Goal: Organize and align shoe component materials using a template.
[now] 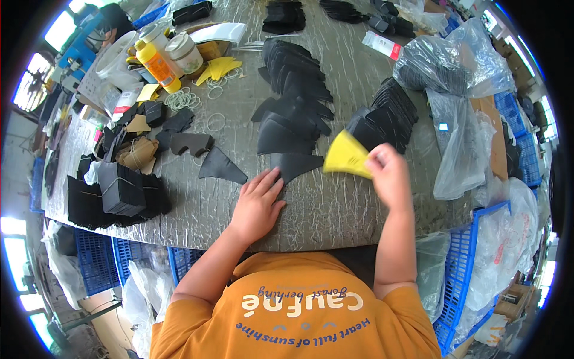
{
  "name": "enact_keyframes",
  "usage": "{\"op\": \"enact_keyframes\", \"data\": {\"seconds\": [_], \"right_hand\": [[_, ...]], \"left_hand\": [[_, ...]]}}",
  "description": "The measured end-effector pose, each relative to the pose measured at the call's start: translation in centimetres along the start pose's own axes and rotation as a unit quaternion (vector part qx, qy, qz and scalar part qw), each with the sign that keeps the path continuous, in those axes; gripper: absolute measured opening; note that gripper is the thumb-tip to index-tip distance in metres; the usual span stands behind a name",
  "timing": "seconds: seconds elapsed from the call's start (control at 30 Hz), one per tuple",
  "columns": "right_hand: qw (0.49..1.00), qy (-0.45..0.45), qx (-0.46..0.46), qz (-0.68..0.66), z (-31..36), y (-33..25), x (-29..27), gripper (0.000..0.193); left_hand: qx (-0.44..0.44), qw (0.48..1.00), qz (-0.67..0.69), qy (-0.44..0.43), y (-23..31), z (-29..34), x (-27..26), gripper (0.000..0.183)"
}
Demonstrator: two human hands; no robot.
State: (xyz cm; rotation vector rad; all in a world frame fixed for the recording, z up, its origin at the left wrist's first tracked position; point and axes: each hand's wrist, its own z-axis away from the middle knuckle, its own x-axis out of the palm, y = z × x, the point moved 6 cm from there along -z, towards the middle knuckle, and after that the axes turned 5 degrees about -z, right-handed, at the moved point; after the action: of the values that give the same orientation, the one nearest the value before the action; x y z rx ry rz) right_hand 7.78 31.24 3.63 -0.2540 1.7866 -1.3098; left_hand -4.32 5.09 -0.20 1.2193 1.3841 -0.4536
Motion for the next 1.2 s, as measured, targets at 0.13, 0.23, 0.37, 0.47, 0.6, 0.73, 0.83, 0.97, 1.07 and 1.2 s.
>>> {"op": "enact_keyframes", "data": {"seconds": [0.13,0.23,0.37,0.47,0.6,0.73,0.83,0.97,1.07,1.2], "right_hand": [[0.985,0.117,-0.085,0.096,-1.6,1.5,-3.4,0.006],[0.998,-0.015,-0.01,-0.057,2.1,0.2,0.9,0.007],[0.989,-0.141,-0.02,-0.037,5.9,0.5,7.5,0.016],[0.987,-0.151,-0.059,0.025,6.9,0.1,8.8,0.015],[0.982,-0.116,-0.113,0.094,7.9,-0.1,9.2,0.018],[0.963,-0.123,-0.194,0.14,8.5,-2.1,8.5,0.031],[0.958,-0.153,-0.196,0.144,8.7,-1.4,8.7,0.041],[0.959,-0.146,-0.2,0.139,8.9,-1.4,8.7,0.042],[0.96,-0.147,-0.198,0.136,8.9,-1.3,8.9,0.041],[0.961,-0.147,-0.196,0.131,8.7,-1.2,8.9,0.041]], "left_hand": [[0.089,0.992,-0.04,-0.081,0.6,1.0,2.3,0.035],[0.119,0.987,-0.016,-0.109,1.6,3.7,1.8,0.032],[0.105,0.987,0.117,-0.011,1.5,5.9,0.4,0.034],[0.059,0.994,0.095,0.009,1.7,4.3,-0.8,0.037],[0.059,0.997,0.05,-0.029,1.6,2.9,0.5,0.038],[0.05,0.996,0.033,-0.061,1.5,2.8,0.8,0.038],[0.053,0.996,0.036,-0.062,1.3,2.8,0.8,0.037],[0.053,0.995,0.044,-0.066,1.2,2.8,0.7,0.037],[0.051,0.995,0.055,-0.068,1.1,2.8,0.6,0.037],[0.043,0.995,0.062,-0.069,1.0,2.8,0.6,0.037]]}}
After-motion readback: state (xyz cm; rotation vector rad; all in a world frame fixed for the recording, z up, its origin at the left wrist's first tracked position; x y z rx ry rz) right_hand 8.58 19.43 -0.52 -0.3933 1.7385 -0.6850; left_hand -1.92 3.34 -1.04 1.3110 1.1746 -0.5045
